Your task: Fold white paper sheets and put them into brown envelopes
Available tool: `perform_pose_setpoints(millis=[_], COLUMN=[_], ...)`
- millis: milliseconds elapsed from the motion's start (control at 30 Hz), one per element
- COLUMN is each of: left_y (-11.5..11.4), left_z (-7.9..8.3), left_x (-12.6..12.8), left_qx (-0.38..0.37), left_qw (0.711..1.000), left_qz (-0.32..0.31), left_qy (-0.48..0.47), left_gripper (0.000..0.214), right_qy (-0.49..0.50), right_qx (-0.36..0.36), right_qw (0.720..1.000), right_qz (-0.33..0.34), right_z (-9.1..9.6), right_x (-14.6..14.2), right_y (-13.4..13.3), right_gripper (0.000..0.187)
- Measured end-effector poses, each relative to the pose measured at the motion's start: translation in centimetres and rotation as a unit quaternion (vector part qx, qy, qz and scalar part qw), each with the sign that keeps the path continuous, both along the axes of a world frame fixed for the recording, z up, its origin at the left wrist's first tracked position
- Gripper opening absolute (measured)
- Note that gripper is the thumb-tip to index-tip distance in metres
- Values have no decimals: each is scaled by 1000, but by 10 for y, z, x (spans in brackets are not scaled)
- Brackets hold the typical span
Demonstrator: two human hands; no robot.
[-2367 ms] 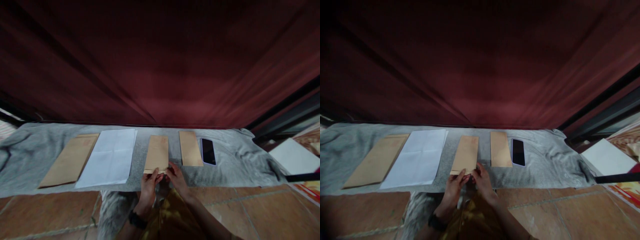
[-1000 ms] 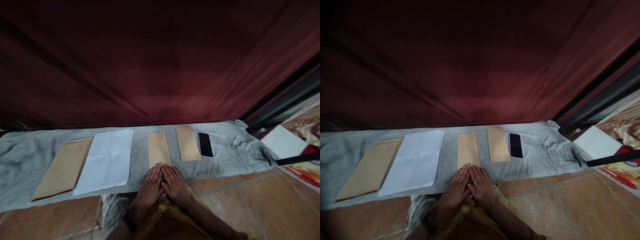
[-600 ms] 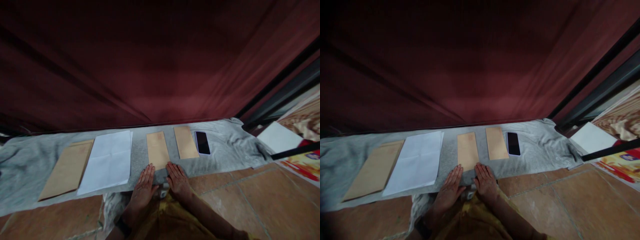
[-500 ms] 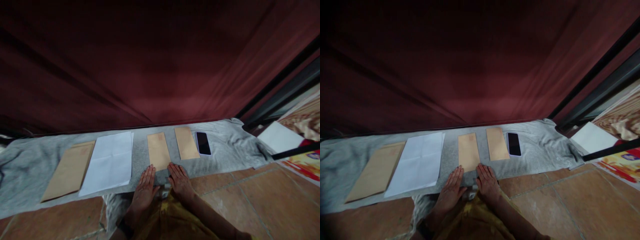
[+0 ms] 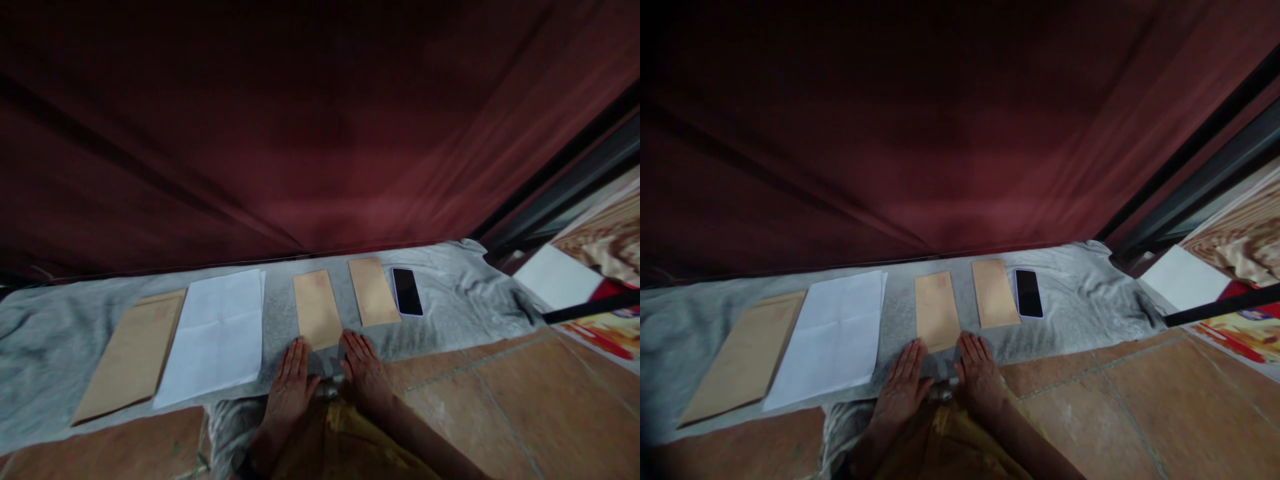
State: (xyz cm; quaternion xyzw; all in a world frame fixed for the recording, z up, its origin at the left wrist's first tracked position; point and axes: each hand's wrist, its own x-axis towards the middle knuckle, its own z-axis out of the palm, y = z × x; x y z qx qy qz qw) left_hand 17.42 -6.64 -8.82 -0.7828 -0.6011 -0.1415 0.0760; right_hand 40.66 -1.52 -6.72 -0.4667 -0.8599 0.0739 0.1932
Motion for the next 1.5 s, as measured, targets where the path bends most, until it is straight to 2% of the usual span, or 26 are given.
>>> perform_pose_setpoints(millis=[167,333,467,700,933,1167,1300,1500], left_y=[16,21,17,10,7,7,7,17], left_z=[6,-2,-4,2,7,1,-2,1], left_x=[11,12,4,-10,-21,-19,-14,-6], left_qx=[-41,-24,21,47,66,100,106,63], left_qw=[997,994,994,994,993,992,992,996], left_qz=[-67,-104,-95,-79,-76,-49,-36,-45], left_qy=[3,30,54,66,62,61,60,54], left_gripper=[72,74,74,71,76,73,71,62], right_qy=[-13,-15,-16,-17,-32,-34,-36,-25], right_qx=[25,20,11,8,10,12,23,42], right_qw=[999,997,998,998,997,998,998,993], right_qz=[35,69,67,67,69,46,47,111], right_z=[-4,-11,-8,3,3,1,0,-7], right_x=[-18,-25,-12,2,4,11,5,-28], right_y=[2,1,0,3,5,2,2,11], right_gripper=[51,53,53,54,58,54,59,54])
